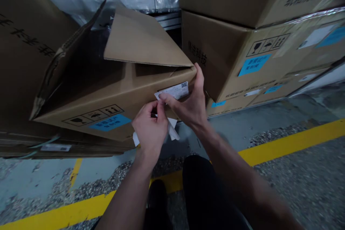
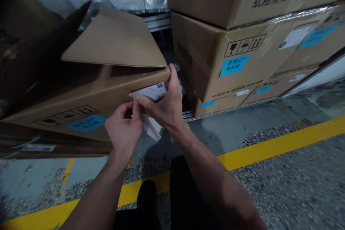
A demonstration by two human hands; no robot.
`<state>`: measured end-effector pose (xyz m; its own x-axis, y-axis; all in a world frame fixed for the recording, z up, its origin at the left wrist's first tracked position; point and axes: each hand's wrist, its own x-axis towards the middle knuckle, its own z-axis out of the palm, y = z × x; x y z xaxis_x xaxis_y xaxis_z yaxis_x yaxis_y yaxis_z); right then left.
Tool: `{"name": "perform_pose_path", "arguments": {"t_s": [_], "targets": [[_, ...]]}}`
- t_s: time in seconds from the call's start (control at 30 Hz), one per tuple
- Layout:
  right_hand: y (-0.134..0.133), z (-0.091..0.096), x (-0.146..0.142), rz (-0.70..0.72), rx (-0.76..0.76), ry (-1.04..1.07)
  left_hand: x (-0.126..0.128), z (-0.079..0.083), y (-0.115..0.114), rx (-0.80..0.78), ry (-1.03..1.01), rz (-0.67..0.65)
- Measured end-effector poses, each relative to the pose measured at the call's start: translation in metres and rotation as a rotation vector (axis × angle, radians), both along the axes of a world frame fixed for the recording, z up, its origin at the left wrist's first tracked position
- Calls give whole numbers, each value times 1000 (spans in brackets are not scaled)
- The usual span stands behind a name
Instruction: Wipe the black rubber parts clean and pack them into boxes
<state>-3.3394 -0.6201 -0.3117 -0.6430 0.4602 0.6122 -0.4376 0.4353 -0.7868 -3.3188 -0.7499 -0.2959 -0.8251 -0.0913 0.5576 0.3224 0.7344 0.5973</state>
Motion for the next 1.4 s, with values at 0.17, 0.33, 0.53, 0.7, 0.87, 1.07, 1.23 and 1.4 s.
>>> {"name": "perform_pose_path", "arguments": {"t_s": [0.17,0.33,0.53,0.7,0.87,1.07,1.23,1.4], "targets": [[-20,-2,-8,-58,-18,30,0,3,-2,8,-28,1],[-24,-7,-13,-19,-129,-6,2,9,-4,-16,-76,36],[-29,-22,-23,-86,-59,38,4,18,-17,-44,-136,102],[-33,-29,-27,-195,30,79,-2,30,-46,-10,-131,271],[-36,-28,-21,-169,15,36,-4,36,-55,11,-47,243],[-42,-34,-18,-133,-40,-56,-9,30,-56,16,-34,242],[-39,-42,-16,-162,-12,-54,-7,31,-58,-28,-64,288],[-16,-44,-7,39,5,33,-2,30,-35,-122,-119,260]]}}
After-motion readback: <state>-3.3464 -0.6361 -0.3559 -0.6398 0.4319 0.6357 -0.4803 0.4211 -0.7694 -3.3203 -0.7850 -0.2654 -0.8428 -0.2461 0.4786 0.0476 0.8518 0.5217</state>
